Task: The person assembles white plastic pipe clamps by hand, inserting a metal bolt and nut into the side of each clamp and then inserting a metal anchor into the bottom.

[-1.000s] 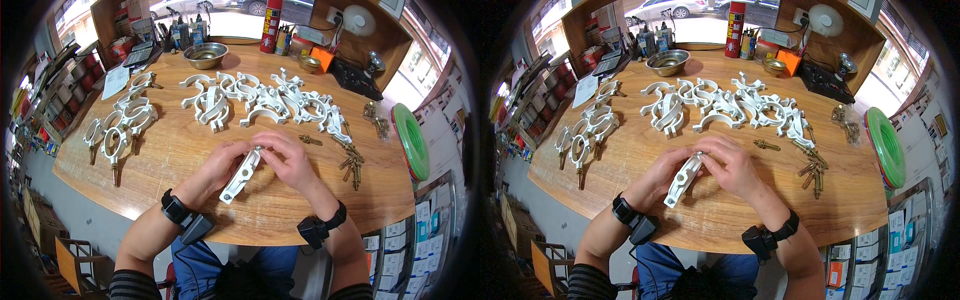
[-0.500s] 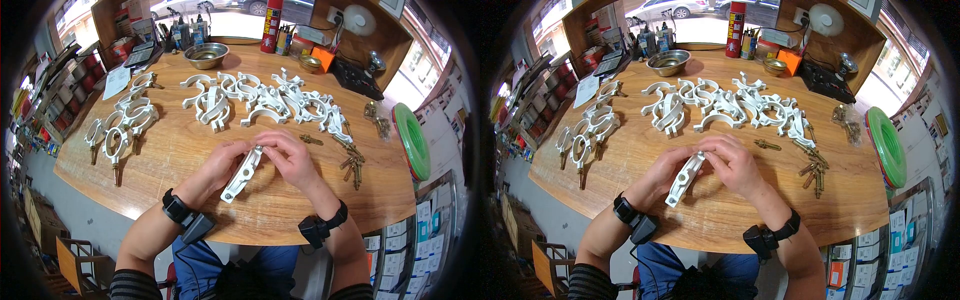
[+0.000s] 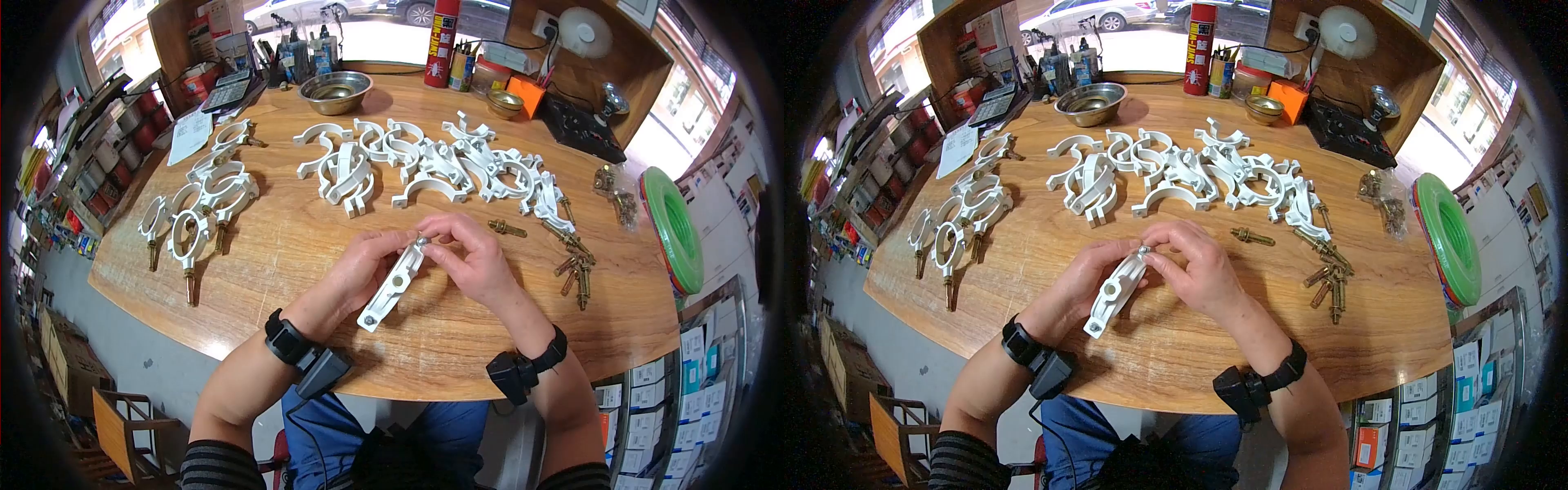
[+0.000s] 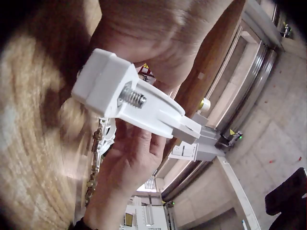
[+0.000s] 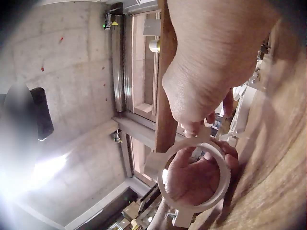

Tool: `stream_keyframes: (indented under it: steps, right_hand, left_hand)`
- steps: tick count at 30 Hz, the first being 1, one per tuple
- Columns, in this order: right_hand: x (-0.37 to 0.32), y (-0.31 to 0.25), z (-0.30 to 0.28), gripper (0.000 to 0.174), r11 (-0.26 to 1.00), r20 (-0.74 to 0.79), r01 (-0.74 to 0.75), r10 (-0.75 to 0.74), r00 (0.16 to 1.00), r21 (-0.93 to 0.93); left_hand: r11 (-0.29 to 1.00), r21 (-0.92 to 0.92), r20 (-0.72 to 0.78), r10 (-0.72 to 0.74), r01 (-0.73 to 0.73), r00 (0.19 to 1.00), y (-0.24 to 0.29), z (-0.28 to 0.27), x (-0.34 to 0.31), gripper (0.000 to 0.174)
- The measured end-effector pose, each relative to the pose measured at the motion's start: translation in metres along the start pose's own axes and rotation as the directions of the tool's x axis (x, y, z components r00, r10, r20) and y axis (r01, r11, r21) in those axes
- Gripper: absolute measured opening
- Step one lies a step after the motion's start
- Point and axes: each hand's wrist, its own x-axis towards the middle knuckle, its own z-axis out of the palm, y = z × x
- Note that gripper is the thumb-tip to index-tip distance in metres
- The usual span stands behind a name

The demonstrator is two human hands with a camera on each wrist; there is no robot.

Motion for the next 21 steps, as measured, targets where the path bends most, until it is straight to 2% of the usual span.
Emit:
stream_keyframes:
  steps: [4, 6, 7, 9, 10, 12, 13, 15, 19, 21]
  right_hand:
    - [0.0016, -0.0029, -0.0009, 0.015, 1.0, -0.024, 0.02, -0.02, 1.0, -0.011]
    - [0.0046, -0.0008, -0.0018, 0.015, 0.984, 0.028, 0.165, -0.164, 0.986, -0.06]
    - [0.0039, 0.0001, -0.0014, 0.015, 0.984, 0.029, 0.166, -0.164, 0.986, -0.059]
    - [0.0012, 0.0014, -0.0005, 0.016, 0.999, 0.029, 0.031, -0.031, 0.999, 0.016]
    - [0.0006, 0.0007, -0.0007, 0.016, 0.999, 0.028, 0.031, -0.032, 0.999, 0.015]
    - [-0.0001, -0.0014, -0.0009, 0.015, 0.995, 0.034, -0.085, 0.083, 0.996, 0.057]
    - [0.0004, -0.0018, -0.0008, 0.015, 0.995, 0.033, -0.086, 0.084, 0.996, 0.057]
    - [0.0018, -0.0022, -0.0007, 0.015, 0.998, 0.021, 0.054, -0.055, 0.998, 0.026]
    - [0.0008, 0.0011, 0.0003, 0.015, 0.997, 0.027, 0.055, -0.056, 0.998, 0.061]
    - [-0.0005, 0.0007, -0.0008, 0.016, 0.993, 0.053, -0.077, 0.073, 0.996, 0.087]
  left_hand:
    - [1.0, -0.027, 0.002, -0.003, 0.003, 1.0, 0.0011, 0.0027, -0.0015, 0.024]
    - [1.0, -0.01, -0.003, -0.012, 0.012, 1.0, 0.0002, 0.0029, -0.0008, 0.024]
    - [1.0, 0.008, -0.008, -0.021, 0.021, 1.0, -0.0003, 0.0028, -0.0004, 0.024]
    - [1.0, 0.018, -0.003, -0.021, 0.021, 1.0, -0.0018, 0.0021, 0.0009, 0.024]
    - [0.999, 0.028, 0.003, -0.021, 0.021, 1.0, -0.002, 0.0023, 0.0015, 0.024]
    - [0.999, 0.034, 0.007, -0.037, 0.037, 0.999, -0.0003, 0.0032, 0.0002, 0.024]
    - [0.998, 0.04, 0.01, -0.053, 0.053, 0.999, 0.0003, 0.0035, -0.0005, 0.024]
    - [0.998, 0.028, -0.004, -0.051, 0.051, 0.999, -0.0003, 0.0043, -0.0008, 0.024]
    - [0.999, 0.014, -0.001, -0.036, 0.036, 0.999, -0.0009, 0.0049, -0.0001, 0.024]
    - [0.999, 0.019, -0.012, -0.045, 0.045, 0.999, 0.0001, 0.0064, -0.001, 0.024]
